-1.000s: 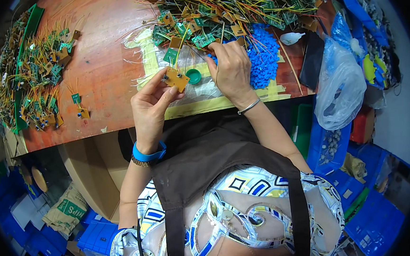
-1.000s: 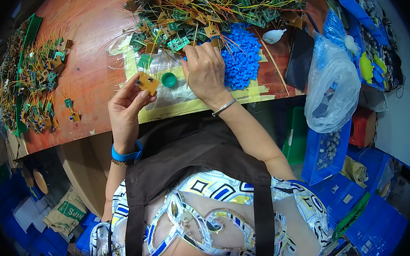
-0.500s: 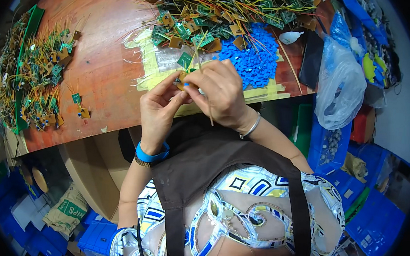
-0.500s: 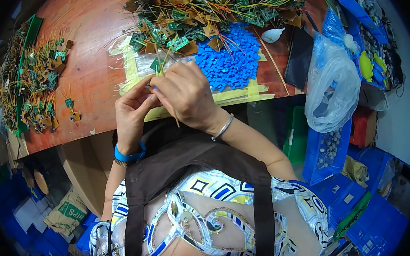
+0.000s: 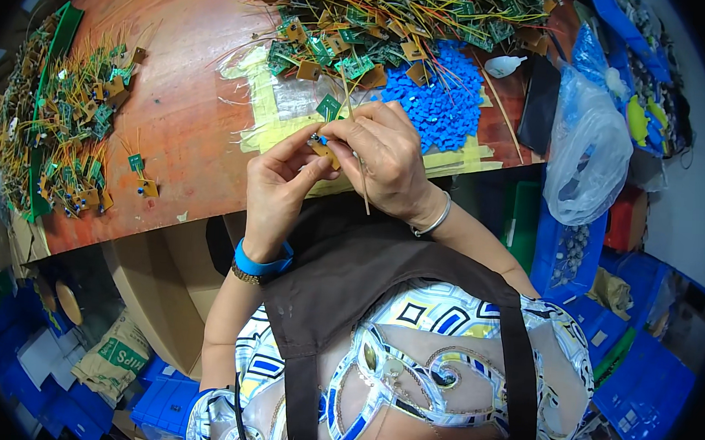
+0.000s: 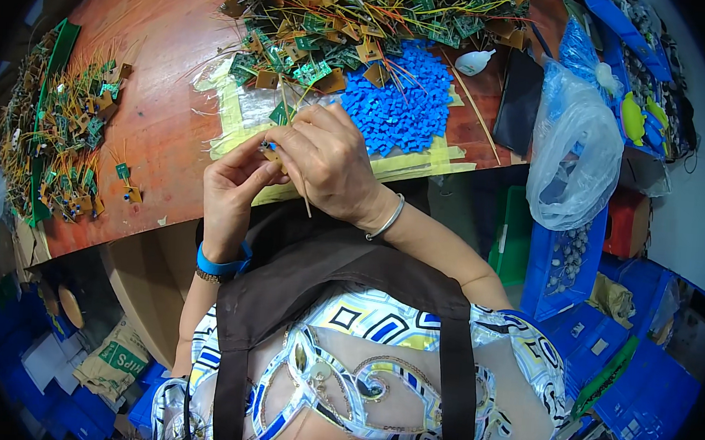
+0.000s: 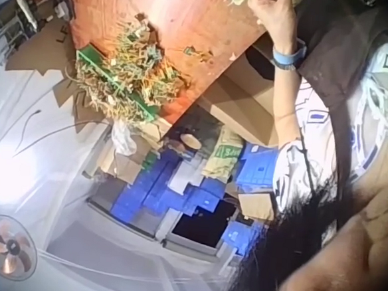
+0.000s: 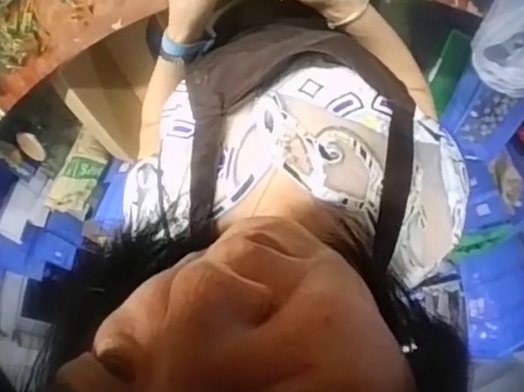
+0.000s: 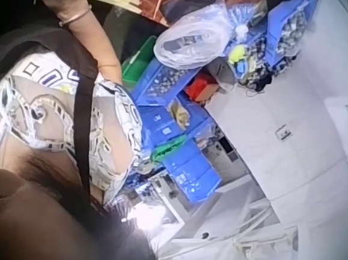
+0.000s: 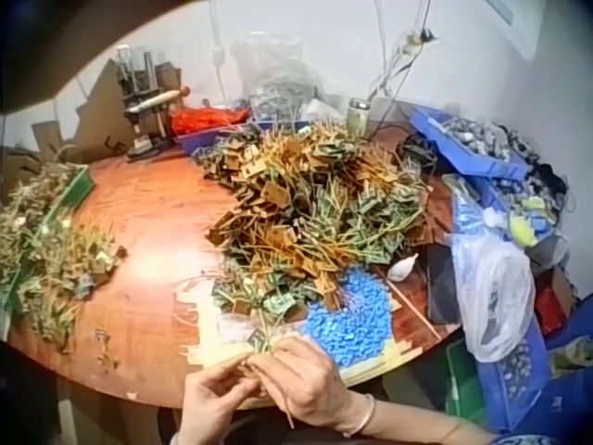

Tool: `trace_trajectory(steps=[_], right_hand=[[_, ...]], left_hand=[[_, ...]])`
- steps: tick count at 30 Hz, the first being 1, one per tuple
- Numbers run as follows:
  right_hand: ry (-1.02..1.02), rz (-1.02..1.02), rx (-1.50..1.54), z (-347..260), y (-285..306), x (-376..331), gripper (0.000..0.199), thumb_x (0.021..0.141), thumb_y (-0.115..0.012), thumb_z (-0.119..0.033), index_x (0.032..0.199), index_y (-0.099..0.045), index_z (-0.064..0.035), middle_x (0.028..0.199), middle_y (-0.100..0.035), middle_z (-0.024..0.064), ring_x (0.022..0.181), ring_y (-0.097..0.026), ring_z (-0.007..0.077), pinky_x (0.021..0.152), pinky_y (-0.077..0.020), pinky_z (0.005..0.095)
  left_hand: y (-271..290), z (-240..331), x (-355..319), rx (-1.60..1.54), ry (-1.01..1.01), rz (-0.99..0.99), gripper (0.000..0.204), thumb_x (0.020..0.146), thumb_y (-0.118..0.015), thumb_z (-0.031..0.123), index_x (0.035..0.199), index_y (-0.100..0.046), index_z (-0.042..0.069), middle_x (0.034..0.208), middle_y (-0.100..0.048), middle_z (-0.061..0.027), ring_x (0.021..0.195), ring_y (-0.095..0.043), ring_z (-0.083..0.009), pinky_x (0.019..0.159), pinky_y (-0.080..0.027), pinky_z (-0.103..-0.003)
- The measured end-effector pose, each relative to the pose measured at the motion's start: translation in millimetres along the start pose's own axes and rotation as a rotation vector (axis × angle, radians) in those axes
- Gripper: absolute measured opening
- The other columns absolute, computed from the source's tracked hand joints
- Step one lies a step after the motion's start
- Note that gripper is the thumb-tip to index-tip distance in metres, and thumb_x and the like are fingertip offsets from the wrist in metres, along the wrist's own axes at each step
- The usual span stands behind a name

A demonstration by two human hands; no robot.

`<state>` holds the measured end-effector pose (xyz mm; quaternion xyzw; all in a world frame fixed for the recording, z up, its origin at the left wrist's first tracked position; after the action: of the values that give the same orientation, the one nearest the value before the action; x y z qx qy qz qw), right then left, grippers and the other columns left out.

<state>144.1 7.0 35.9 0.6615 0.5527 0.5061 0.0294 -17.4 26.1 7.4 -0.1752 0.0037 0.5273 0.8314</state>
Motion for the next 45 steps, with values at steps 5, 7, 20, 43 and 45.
trace_trajectory(steps=[5, 7, 20, 43, 45], right_hand=[[-0.004, 0.014, 0.008, -0.8, -1.5, -0.5, 0.027, 0.067, -0.078, 0.000, 0.091, -0.067, -0.0051, 0.072, -0.062, 0.0041, 0.073, -0.060, 0.0231, 0.064, -0.0421, 0.0349], [-0.006, 0.019, 0.010, -0.8, -2.0, -0.7, 0.027, 0.067, -0.078, 0.000, 0.091, -0.067, -0.0050, 0.072, -0.062, 0.0041, 0.072, -0.060, 0.0230, 0.064, -0.0425, 0.0346], [-0.036, 0.004, 0.016, -8.2, -6.6, -4.6, 0.025, 0.069, -0.077, 0.001, 0.092, -0.067, -0.0054, 0.072, -0.063, 0.0042, 0.071, -0.061, 0.0233, 0.064, -0.0441, 0.0343], [-0.082, 0.129, -0.030, 27.4, 11.1, 9.0, 0.017, 0.078, -0.073, 0.000, 0.094, -0.067, -0.0017, 0.083, -0.068, 0.0097, 0.073, -0.065, 0.0261, 0.065, -0.0492, 0.0330], [-0.063, 0.118, 0.006, 20.0, 14.2, 8.2, 0.016, 0.080, -0.073, 0.000, 0.095, -0.067, -0.0011, 0.084, -0.069, 0.0096, 0.074, -0.065, 0.0257, 0.065, -0.0493, 0.0328]], left_hand=[[-0.8, -0.8, -0.3, -0.011, 0.007, -0.007, 0.040, 0.090, -0.062, -0.007, 0.129, -0.055, -0.008, 0.092, -0.064, -0.0072, 0.083, -0.066, -0.0144, 0.079, -0.058, -0.029], [-1.2, -0.2, -0.6, -0.002, 0.003, -0.001, 0.040, 0.090, -0.062, -0.007, 0.129, -0.055, -0.008, 0.093, -0.064, -0.0072, 0.083, -0.066, -0.0144, 0.079, -0.058, -0.029], [3.2, -4.8, -2.4, -0.019, 0.015, 0.088, 0.026, 0.098, -0.057, 0.007, 0.119, -0.064, -0.007, 0.096, -0.068, -0.0104, 0.079, -0.067, -0.0142, 0.070, -0.059, -0.027], [76.1, 44.5, 38.5, 1.283, -0.706, 0.364, 0.029, 0.086, -0.065, -0.001, 0.114, -0.068, 0.006, 0.109, -0.064, -0.0131, 0.098, -0.063, -0.0292, 0.082, -0.052, -0.036], [55.3, 43.0, 72.2, 1.374, -0.855, 0.221, 0.026, 0.083, -0.062, -0.004, 0.107, -0.067, 0.005, 0.111, -0.065, -0.0111, 0.098, -0.062, -0.0304, 0.084, -0.052, -0.038]])
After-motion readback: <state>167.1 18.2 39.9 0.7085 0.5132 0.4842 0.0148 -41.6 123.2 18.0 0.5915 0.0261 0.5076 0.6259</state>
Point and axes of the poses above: each hand's wrist, its own x-axis towards the middle knuckle, its own y-axis out of the back of the hand, z = x × y, the point moved 2 cm from there along x, towards the middle knuckle
